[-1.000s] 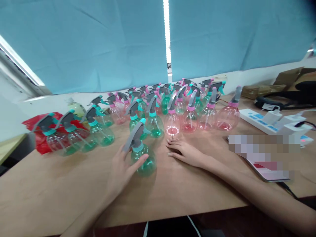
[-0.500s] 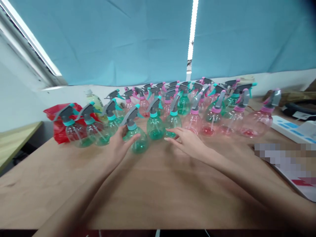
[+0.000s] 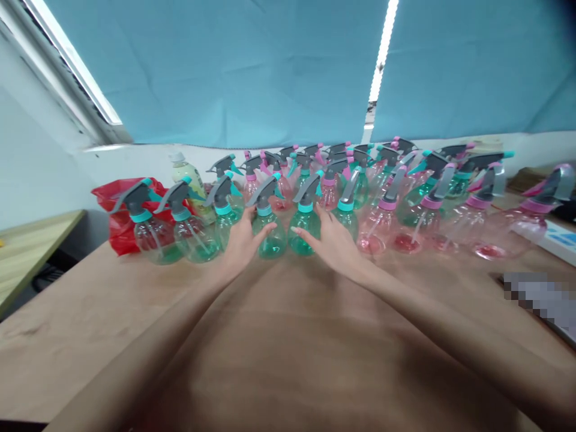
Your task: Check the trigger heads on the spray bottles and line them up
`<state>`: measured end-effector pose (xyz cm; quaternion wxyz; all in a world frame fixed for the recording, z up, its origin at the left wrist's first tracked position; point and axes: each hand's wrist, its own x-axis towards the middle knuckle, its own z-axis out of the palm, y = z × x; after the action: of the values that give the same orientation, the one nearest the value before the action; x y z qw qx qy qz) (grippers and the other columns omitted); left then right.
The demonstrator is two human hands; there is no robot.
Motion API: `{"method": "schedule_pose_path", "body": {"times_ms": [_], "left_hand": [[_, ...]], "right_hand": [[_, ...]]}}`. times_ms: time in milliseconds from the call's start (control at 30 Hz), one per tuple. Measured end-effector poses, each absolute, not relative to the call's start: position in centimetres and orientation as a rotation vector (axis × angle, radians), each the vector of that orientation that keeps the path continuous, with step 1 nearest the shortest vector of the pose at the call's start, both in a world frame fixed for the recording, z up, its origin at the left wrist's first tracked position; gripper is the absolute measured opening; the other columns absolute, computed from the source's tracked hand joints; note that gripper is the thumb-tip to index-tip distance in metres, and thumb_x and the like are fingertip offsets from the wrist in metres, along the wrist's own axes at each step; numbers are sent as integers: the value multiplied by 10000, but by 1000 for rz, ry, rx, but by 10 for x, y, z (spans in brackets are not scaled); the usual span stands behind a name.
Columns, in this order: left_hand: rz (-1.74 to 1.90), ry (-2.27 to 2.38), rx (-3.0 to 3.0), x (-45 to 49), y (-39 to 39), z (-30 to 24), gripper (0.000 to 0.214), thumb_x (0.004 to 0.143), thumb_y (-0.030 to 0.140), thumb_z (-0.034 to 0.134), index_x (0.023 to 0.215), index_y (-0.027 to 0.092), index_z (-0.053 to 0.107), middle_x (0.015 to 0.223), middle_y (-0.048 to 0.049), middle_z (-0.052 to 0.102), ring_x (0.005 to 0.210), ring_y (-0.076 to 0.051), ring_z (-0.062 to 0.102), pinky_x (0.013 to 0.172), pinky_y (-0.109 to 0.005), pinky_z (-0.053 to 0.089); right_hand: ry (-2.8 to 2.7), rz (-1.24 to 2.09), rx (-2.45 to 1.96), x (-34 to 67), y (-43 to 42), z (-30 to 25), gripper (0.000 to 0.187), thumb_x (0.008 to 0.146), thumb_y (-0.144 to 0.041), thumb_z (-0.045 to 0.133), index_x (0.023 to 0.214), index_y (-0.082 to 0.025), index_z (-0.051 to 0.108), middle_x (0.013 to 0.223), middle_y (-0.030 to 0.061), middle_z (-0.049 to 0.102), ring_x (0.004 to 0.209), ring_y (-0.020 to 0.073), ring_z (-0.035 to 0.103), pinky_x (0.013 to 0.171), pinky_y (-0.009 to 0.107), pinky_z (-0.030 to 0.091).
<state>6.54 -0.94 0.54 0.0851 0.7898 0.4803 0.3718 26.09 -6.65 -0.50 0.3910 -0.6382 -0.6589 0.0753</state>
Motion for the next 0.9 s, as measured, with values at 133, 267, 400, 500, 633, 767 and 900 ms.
{"method": "schedule_pose_path", "body": {"times_ms": [133,267,400,500,633,767,900], "left_hand": [[1015,1548,2312,69,-9,11,585,868,464,566,1322,131,407,1226,-168,624,1150,-329,596,920,-443,481],[997,1555,2315,71,-7,12,615,871,462,560,1343,108,387,1241,-190,613,1168,-343,585,939,-456,472],[1057,1481,2318,71,-3,8,603,870,486,547,1343,144,397,1294,-190,586,1201,-345,565,972,-475,453],[1092,1420,2351,70,-11,7,601,892,469,515,1384,162,355,1402,-187,500,1288,-329,493,1024,-487,415],[1120,1437,2382,60,-40,9,603,919,391,477,1447,185,272,1477,-160,419,1363,-290,410,1089,-474,360],[1090,1478,2312,48,-73,13,585,900,373,497,1422,166,335,1446,-168,458,1343,-306,435,1043,-478,412],[1016,1445,2190,51,-89,19,581,848,435,569,1347,162,451,1362,-154,552,1268,-311,516,1010,-481,445]], "right_hand": [[-1648,190,-1642,258,-57,-4,790,851,-544,534,1440,-57,333,1436,248,432,1314,386,427,966,507,449],[-1652,192,-1647,257,-51,-6,805,838,-544,552,1431,-46,332,1382,261,480,1283,398,457,936,505,469],[-1644,175,-1621,257,-47,-9,800,838,-555,549,1430,-68,322,1336,262,518,1221,402,510,911,522,470],[-1630,160,-1622,258,-44,-11,794,829,-583,552,1400,-64,363,1316,263,530,1214,402,512,906,517,469],[-1645,162,-1663,258,-43,-10,774,831,-583,557,1372,-56,393,1238,262,577,1162,407,547,863,511,482],[-1710,138,-1684,259,-52,-6,734,831,-590,556,1333,-71,426,1193,247,604,1096,403,590,820,494,492],[-1797,117,-1674,258,-75,-4,705,825,-622,536,1296,-105,449,1175,211,622,1038,386,623,770,466,502]]}}
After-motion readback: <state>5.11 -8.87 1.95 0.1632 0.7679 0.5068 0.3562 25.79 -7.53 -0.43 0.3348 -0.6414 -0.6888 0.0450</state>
